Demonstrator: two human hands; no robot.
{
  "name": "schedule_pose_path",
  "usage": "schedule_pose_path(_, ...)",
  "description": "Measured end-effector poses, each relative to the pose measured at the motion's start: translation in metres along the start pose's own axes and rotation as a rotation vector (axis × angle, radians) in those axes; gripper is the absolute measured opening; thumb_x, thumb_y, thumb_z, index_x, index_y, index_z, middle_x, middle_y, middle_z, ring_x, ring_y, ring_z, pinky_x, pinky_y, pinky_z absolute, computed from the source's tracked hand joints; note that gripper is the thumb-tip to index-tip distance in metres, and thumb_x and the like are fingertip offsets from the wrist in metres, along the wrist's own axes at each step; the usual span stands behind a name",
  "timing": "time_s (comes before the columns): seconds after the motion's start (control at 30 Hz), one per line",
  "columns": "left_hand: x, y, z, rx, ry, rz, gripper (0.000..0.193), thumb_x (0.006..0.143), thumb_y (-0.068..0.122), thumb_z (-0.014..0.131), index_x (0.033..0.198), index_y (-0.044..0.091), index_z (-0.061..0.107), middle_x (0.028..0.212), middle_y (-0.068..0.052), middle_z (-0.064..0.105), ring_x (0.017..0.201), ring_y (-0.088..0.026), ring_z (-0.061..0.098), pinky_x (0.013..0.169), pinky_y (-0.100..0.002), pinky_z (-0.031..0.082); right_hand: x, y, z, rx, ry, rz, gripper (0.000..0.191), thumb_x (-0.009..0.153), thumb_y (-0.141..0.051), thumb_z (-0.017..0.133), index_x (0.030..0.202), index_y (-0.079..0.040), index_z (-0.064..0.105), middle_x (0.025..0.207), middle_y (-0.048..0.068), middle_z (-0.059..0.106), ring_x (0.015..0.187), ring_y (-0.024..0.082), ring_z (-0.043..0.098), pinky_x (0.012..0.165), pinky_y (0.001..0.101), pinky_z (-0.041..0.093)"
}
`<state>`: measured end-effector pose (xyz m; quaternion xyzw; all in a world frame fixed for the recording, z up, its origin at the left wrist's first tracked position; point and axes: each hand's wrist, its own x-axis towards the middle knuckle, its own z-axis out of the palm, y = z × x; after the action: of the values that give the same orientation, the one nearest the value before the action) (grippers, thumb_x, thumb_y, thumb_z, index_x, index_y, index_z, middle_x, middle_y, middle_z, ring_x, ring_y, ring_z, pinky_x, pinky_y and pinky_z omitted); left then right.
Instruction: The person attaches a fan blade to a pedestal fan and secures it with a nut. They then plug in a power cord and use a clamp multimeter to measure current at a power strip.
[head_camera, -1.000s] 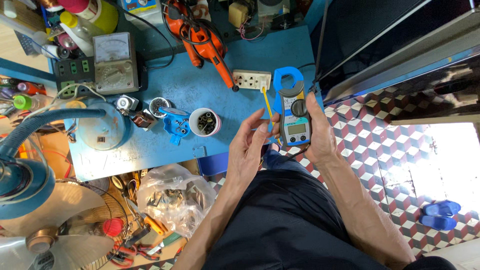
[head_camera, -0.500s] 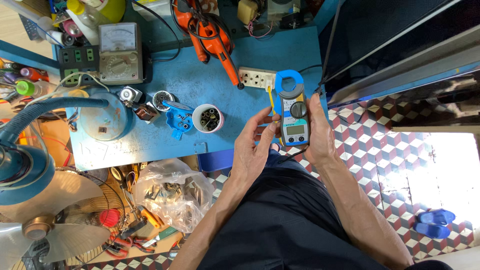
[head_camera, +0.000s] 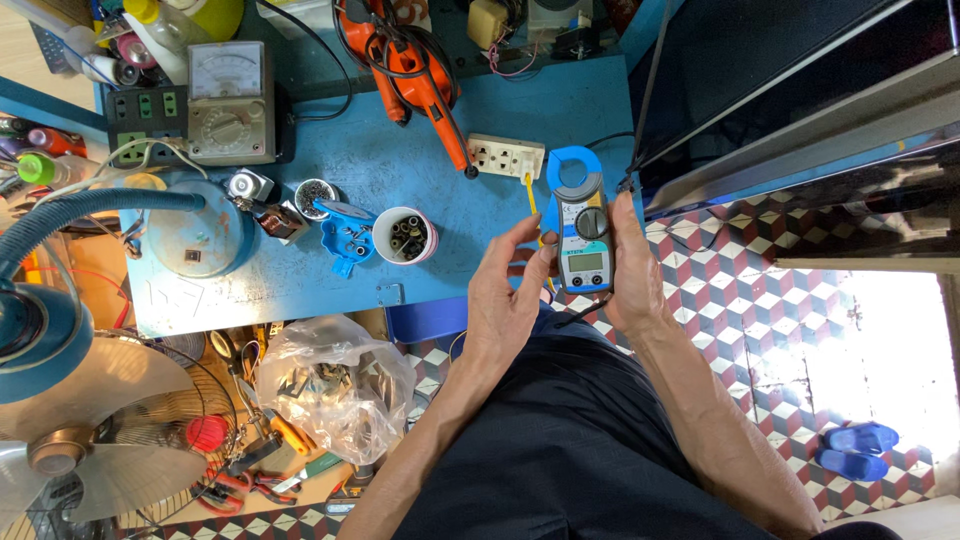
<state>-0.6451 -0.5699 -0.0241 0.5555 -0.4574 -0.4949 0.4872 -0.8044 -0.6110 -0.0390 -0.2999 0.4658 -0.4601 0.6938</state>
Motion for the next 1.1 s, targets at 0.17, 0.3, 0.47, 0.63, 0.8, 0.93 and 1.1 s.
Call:
schedule_pose_path(0.17, 0.002, 0.009, 0.009, 0.296, 0.153, 0.385, 0.026, 0.098, 0.01, 0.071, 0.123, 0.006, 0.067, 0.114, -0.011, 0.069, 0.104, -0.024, 0.069, 0.089, -0.035, 0.056, 0.006, 0.011, -0.008, 0.05, 0.053, -0.001, 0.054, 0.108, -0.055, 0.041, 0.126, -0.008, 0.061, 0.106, 0.002, 0.066, 0.088, 0.009, 0.066, 0.07, 0.0266, 0.057)
schedule_pose_path(0.3, 0.006, 0.014, 0.021, 0.362, 0.185, 0.391, 0.022, 0.093, 0.011, 0.077, 0.113, 0.007, 0.071, 0.106, -0.01, 0.068, 0.098, -0.026, 0.067, 0.084, -0.036, 0.054, 0.008, 0.022, -0.013, 0.064, 0.093, 0.02, 0.051, 0.106, -0.054, 0.042, 0.117, -0.009, 0.062, 0.097, 0.001, 0.066, 0.083, 0.01, 0.064, 0.071, 0.0267, 0.056)
schedule_pose_path(0.47, 0.011, 0.018, 0.039, 0.335, 0.263, 0.358, 0.022, 0.088, 0.016, 0.082, 0.106, 0.007, 0.072, 0.1, -0.009, 0.068, 0.093, -0.025, 0.065, 0.079, -0.035, 0.052, 0.005, 0.031, -0.009, -0.039, 0.137, -0.129, 0.05, 0.115, -0.05, 0.044, 0.108, -0.003, 0.061, 0.091, 0.0, 0.058, 0.081, 0.009, 0.052, 0.068, 0.0258, 0.045)
schedule_pose_path(0.63, 0.012, 0.02, 0.049, 0.115, 0.288, 0.14, 0.022, 0.087, 0.016, 0.081, 0.103, 0.005, 0.071, 0.099, -0.007, 0.069, 0.092, -0.02, 0.067, 0.077, -0.032, 0.054, 0.001, 0.029, 0.003, -0.092, 0.193, -0.238, 0.049, 0.108, -0.05, 0.04, 0.117, -0.007, 0.062, 0.097, -0.001, 0.061, 0.085, 0.007, 0.055, 0.074, 0.024, 0.048)
schedule_pose_path(0.8, 0.015, 0.018, 0.046, 0.021, 0.287, 0.107, 0.017, 0.091, 0.015, 0.078, 0.105, 0.004, 0.075, 0.099, -0.007, 0.069, 0.088, -0.017, 0.068, 0.077, -0.029, 0.055, 0.005, 0.02, 0.013, -0.049, 0.167, -0.249, 0.051, 0.111, -0.05, 0.04, 0.118, -0.004, 0.062, 0.1, 0.001, 0.062, 0.088, 0.008, 0.056, 0.076, 0.0258, 0.048)
schedule_pose_path(0.93, 0.019, 0.015, 0.045, -0.047, 0.274, 0.016, 0.018, 0.089, 0.015, 0.079, 0.105, 0.005, 0.079, 0.096, -0.007, 0.072, 0.083, -0.015, 0.069, 0.074, -0.028, 0.056, 0.001, 0.015, 0.018, -0.204, 0.195, -0.306, 0.052, 0.11, -0.05, 0.04, 0.128, -0.006, 0.059, 0.104, 0.0, 0.061, 0.091, 0.008, 0.054, 0.077, 0.0258, 0.048)
schedule_pose_path(1.1, 0.023, 0.01, 0.044, 0.047, 0.232, 0.055, 0.016, 0.09, 0.014, 0.078, 0.104, 0.007, 0.079, 0.092, -0.008, 0.074, 0.081, -0.016, 0.069, 0.074, -0.029, 0.055, 0.003, 0.008, 0.012, -0.376, 0.188, -0.283, 0.057, 0.11, -0.055, 0.037, 0.127, -0.005, 0.058, 0.104, 0.002, 0.063, 0.091, 0.01, 0.057, 0.078, 0.0258, 0.05)
